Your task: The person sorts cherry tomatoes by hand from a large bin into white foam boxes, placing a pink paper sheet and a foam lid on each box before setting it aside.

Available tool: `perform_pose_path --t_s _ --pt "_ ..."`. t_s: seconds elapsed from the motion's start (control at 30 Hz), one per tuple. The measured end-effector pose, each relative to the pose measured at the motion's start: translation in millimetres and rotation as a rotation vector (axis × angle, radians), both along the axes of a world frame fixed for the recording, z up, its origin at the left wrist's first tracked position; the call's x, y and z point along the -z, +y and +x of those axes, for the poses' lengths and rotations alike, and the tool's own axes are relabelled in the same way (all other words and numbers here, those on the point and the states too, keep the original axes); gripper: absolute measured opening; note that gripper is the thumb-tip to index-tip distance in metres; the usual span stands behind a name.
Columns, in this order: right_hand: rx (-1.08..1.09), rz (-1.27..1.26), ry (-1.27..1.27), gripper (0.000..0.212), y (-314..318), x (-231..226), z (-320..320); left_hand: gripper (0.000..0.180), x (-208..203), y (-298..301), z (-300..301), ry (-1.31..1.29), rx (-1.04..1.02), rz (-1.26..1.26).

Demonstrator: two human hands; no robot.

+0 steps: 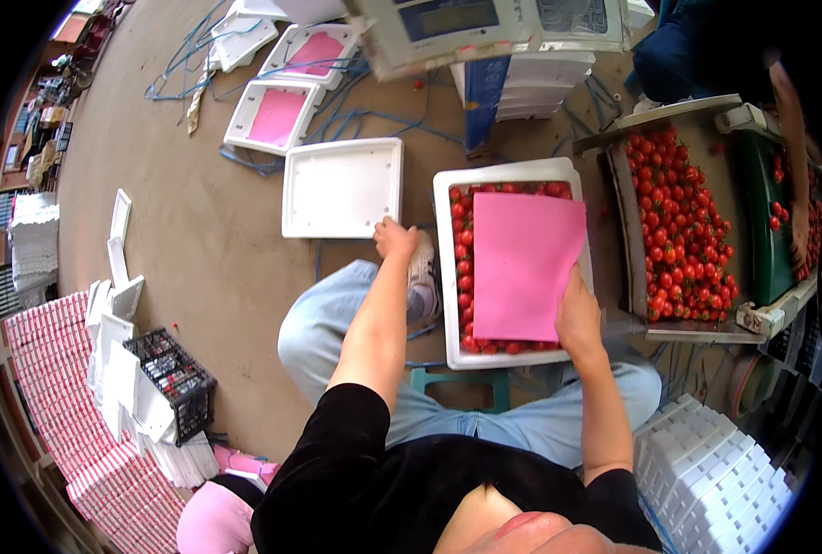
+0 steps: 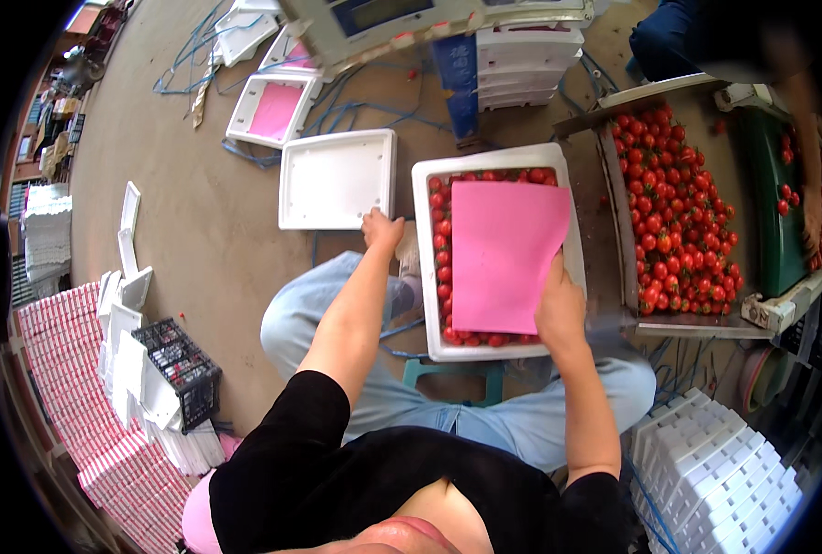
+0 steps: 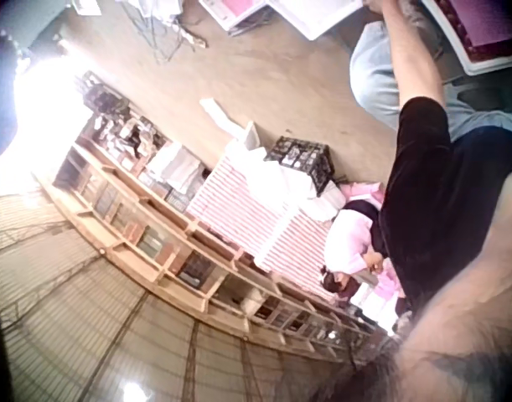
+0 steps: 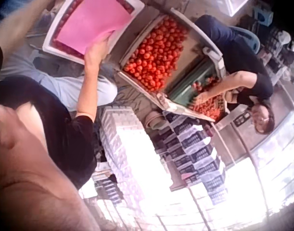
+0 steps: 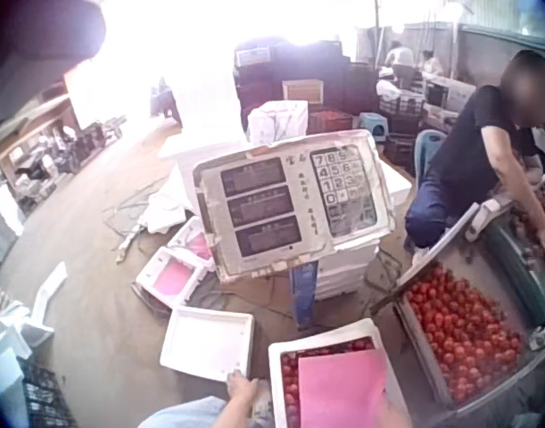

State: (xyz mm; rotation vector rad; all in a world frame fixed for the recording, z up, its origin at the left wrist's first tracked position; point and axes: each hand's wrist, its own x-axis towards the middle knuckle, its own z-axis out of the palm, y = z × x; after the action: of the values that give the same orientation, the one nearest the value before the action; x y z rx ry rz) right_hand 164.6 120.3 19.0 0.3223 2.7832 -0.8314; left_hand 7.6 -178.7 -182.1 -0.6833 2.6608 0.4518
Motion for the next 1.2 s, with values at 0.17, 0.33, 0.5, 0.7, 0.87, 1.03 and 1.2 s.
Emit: perform_pose_path --t_s 0.17,0.33,0.5,0.7,0.87,1.03,1.2 --pt "0.033 -0.031 -0.256 0.072 12.6 -10.8 -6.0 0.063 36.9 5.1 -20.5 -0.112 0.191 -0.141" --pt "-0.106 -0.008 -0.153 0.070 21.4 -3.4 -1.9 0.047 48.9 -16.2 -36.1 -0.116 0.215 -0.178" --pt "-0.002 0.215 -0.020 0.080 14.6 -14.4 5.1 0.037 -12.0 -15.2 -26.3 0.139 0.061 0.023" --pt "0.032 -0.563 0.149 0.068 -0.8 -18.4 1.1 0.033 -174.0 15.0 69.1 0.714 -0.147 0.785" --pt "0.277 -1.684 -0.538 0.068 -63.2 -12.6 -20.2 0.055 -237.0 30.3 233.4 0.592 0.158 1.034" --pt "0.235 -1.529 -0.234 0.074 -56.4 -71.2 -5.1 0.058 -252.5 8.7 253.8 0.436 0.665 0.717" --pt "0.318 -1.055 0.051 0.073 19.6 -55.8 26.8 0.056 -171.0 -15.6 178.6 -0.052 -0.403 1.961"
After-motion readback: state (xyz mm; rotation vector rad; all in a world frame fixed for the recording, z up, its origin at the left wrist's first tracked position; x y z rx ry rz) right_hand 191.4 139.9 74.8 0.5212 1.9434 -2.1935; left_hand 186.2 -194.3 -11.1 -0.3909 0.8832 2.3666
